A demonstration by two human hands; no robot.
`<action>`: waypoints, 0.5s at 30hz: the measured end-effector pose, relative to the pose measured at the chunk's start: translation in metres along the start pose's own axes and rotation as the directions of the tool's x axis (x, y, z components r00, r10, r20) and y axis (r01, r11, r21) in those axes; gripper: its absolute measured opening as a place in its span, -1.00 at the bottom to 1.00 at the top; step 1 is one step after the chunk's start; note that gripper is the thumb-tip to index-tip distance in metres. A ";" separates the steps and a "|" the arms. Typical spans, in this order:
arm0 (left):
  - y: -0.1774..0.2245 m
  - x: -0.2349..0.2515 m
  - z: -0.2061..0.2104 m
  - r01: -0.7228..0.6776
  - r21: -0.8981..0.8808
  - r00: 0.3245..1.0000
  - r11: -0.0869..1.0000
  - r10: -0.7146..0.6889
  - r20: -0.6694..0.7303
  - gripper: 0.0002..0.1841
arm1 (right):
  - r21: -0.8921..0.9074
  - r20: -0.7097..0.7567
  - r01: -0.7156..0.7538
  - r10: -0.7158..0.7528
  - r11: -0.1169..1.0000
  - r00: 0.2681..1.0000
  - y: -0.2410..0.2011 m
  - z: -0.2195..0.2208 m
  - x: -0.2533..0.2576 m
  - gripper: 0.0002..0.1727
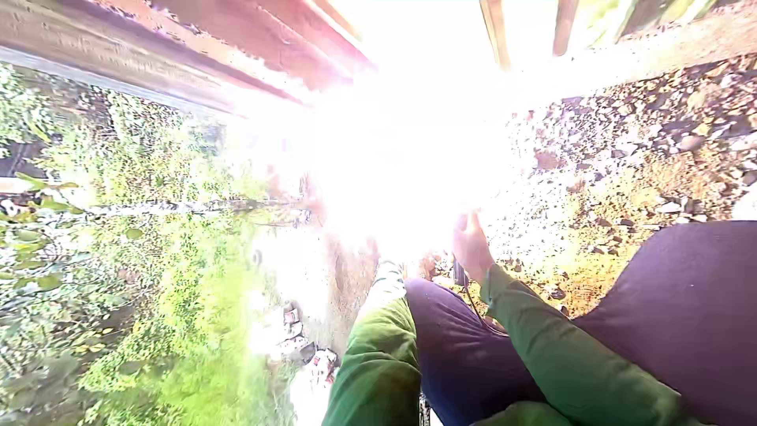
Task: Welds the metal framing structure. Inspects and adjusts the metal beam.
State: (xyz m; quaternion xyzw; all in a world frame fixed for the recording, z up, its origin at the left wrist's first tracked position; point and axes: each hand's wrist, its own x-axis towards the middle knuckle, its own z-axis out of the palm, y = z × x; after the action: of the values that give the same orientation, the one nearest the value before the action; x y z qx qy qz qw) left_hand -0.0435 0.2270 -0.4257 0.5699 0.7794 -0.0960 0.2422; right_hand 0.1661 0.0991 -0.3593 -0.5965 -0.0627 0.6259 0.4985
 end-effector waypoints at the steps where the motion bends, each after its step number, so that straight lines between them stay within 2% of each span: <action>1: -0.004 0.004 -0.001 0.015 0.019 1.000 1.000 -0.015 -0.013 -0.04 | 0.005 0.016 -0.007 0.007 1.000 1.000 -0.001 0.000 0.000 -0.09; 2: -0.008 0.008 0.000 0.022 0.031 0.999 0.999 -0.021 -0.039 0.11 | 0.006 0.025 -0.022 0.022 1.000 0.999 -0.002 0.000 0.000 0.03; 3: -0.009 0.010 0.001 0.022 0.035 0.998 0.999 -0.020 -0.058 0.15 | 0.006 0.023 -0.028 0.028 1.000 0.999 -0.001 0.001 0.000 0.06; 15: 0.000 -0.001 -0.003 0.033 0.047 0.998 0.998 -0.030 -0.061 0.14 | 0.029 0.043 -0.051 0.050 0.998 0.998 0.002 0.002 0.000 0.10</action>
State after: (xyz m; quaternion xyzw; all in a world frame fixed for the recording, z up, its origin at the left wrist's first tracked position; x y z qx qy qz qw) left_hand -0.0441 0.2270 -0.4229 0.5657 0.7927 -0.1012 0.2033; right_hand 0.1634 0.0988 -0.3604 -0.5770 -0.0484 0.6516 0.4901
